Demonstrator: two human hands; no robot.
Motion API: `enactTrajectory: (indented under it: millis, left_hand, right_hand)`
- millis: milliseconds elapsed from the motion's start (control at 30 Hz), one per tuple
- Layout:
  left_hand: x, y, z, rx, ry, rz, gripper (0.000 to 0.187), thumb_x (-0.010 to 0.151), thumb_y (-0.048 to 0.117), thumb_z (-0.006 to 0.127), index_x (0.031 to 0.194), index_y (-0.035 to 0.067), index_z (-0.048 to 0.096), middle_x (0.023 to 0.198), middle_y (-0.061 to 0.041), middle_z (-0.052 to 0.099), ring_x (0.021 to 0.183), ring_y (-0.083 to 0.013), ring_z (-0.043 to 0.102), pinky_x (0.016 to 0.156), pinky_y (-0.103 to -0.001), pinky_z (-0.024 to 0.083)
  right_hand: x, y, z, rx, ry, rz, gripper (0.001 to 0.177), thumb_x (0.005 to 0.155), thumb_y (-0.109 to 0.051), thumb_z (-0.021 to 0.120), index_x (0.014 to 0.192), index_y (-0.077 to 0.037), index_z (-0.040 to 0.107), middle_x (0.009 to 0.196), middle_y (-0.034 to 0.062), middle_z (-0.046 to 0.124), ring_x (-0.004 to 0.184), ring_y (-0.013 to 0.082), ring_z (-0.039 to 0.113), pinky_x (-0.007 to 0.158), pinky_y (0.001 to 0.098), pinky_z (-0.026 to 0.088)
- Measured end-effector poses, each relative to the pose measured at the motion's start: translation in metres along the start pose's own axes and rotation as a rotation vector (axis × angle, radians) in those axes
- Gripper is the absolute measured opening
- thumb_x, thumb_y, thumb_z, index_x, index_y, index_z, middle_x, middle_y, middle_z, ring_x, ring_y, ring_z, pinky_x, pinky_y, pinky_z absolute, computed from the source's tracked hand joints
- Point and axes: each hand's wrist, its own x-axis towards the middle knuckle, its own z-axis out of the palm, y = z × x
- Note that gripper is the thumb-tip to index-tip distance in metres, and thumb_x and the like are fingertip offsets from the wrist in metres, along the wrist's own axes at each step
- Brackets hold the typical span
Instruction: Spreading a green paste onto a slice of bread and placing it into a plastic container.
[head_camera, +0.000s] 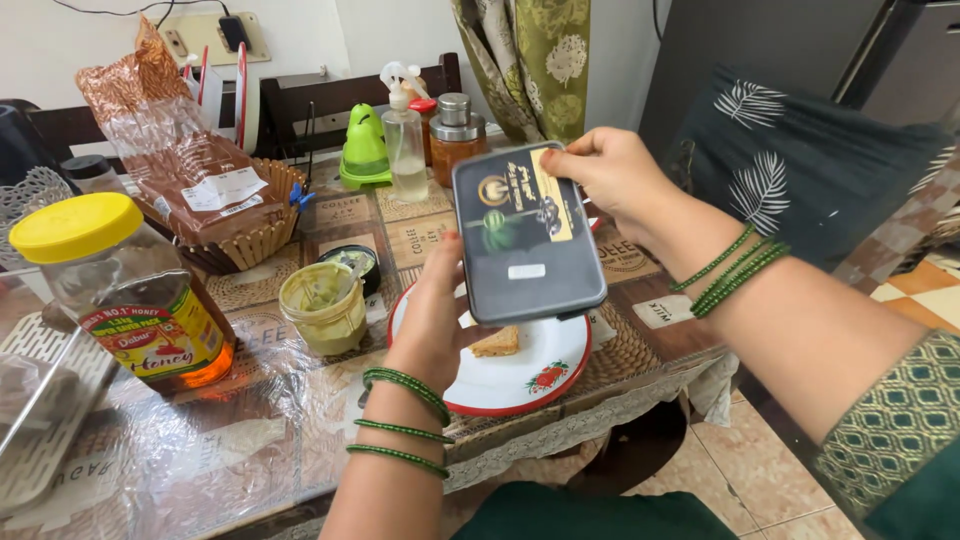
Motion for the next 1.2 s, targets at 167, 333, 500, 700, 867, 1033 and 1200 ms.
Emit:
enactTrajectory:
  millis: [167, 333, 500, 700, 867, 1033, 1200]
  left_hand:
    - [0.032, -0.037, 0.019, 0.377, 0.116, 0.310, 0.095, 0.075, 0.044, 0.078, 0.152, 0.007, 0.037, 0.141, -0.017, 0.056, 0.126, -0.0288, 0.060, 0.106, -0.040, 0.046]
    - [0.010, -0.034, 0.060, 0.730, 0.175, 0.376, 0.109, 0.066, 0.056, 0.082, 0.151, 0.000, 0.042, 0.137, -0.024, 0.058, 0.126, -0.0324, 0.062, 0.105, -0.039, 0.048]
    - [0.016, -0.040, 0.077, 0.795, 0.170, 0.321, 0.114, 0.058, 0.058, 0.084, 0.156, 0.017, 0.041, 0.146, -0.028, 0.042, 0.128, -0.0383, 0.053, 0.106, -0.041, 0.045]
    - [0.017, -0.036, 0.088, 0.692, 0.111, 0.243, 0.122, 0.053, 0.055, 0.082, 0.159, 0.019, 0.033, 0.136, -0.029, 0.053, 0.127, -0.0388, 0.054, 0.108, -0.040, 0.046]
    - [0.019, -0.048, 0.097, 0.546, 0.122, 0.277, 0.125, 0.054, 0.044, 0.089, 0.159, 0.018, 0.028, 0.139, -0.026, 0.049, 0.129, -0.0363, 0.052, 0.108, -0.040, 0.044]
    - [0.018, -0.051, 0.114, 0.130, -0.046, 0.270, 0.121, 0.057, 0.031, 0.084, 0.156, 0.006, 0.019, 0.123, -0.016, 0.069, 0.111, -0.0273, 0.069, 0.092, -0.034, 0.055]
    - [0.024, -0.062, 0.116, -0.042, -0.126, 0.177, 0.121, 0.062, 0.026, 0.083, 0.158, 0.009, 0.012, 0.120, -0.017, 0.069, 0.104, -0.0277, 0.069, 0.083, -0.040, 0.057]
  right_hand:
    - [-0.010, -0.001, -0.004, -0.141, 0.082, 0.110, 0.034, 0.083, -0.023, 0.077, 0.097, -0.005, 0.052, 0.084, 0.0122, 0.067, 0.060, 0.0181, 0.066, 0.044, 0.0345, 0.053]
    - [-0.031, -0.010, -0.013, -0.383, 0.207, 0.116, 0.041, 0.079, -0.021, 0.081, 0.098, 0.004, 0.055, 0.085, 0.0155, 0.069, 0.059, 0.0202, 0.068, 0.046, 0.0334, 0.054]
    - [-0.047, -0.024, -0.021, -0.387, 0.156, 0.116, 0.038, 0.075, -0.018, 0.078, 0.105, 0.001, 0.065, 0.071, 0.0088, 0.070, 0.053, 0.0159, 0.068, 0.046, 0.0303, 0.059]
    - [-0.058, -0.017, -0.042, -0.321, 0.040, 0.028, 0.036, 0.083, -0.026, 0.081, 0.107, 0.000, 0.073, 0.068, 0.0067, 0.066, 0.053, 0.0146, 0.062, 0.048, 0.0287, 0.052]
    - [-0.053, 0.031, -0.075, -0.311, 0.042, -0.315, 0.041, 0.093, -0.037, 0.075, 0.115, -0.002, 0.077, 0.092, 0.0032, 0.067, 0.081, 0.0117, 0.065, 0.070, 0.0269, 0.054]
    - [-0.083, 0.024, -0.069, 0.141, -0.027, 0.187, 0.050, 0.082, -0.045, 0.073, 0.123, -0.019, 0.064, 0.102, 0.0010, 0.074, 0.085, 0.0107, 0.073, 0.069, 0.0323, 0.060]
    - [-0.082, 0.049, -0.075, 0.453, -0.213, 0.458, 0.050, 0.085, -0.046, 0.071, 0.119, -0.008, 0.071, 0.101, 0.0113, 0.078, 0.082, 0.0204, 0.076, 0.075, 0.0402, 0.063]
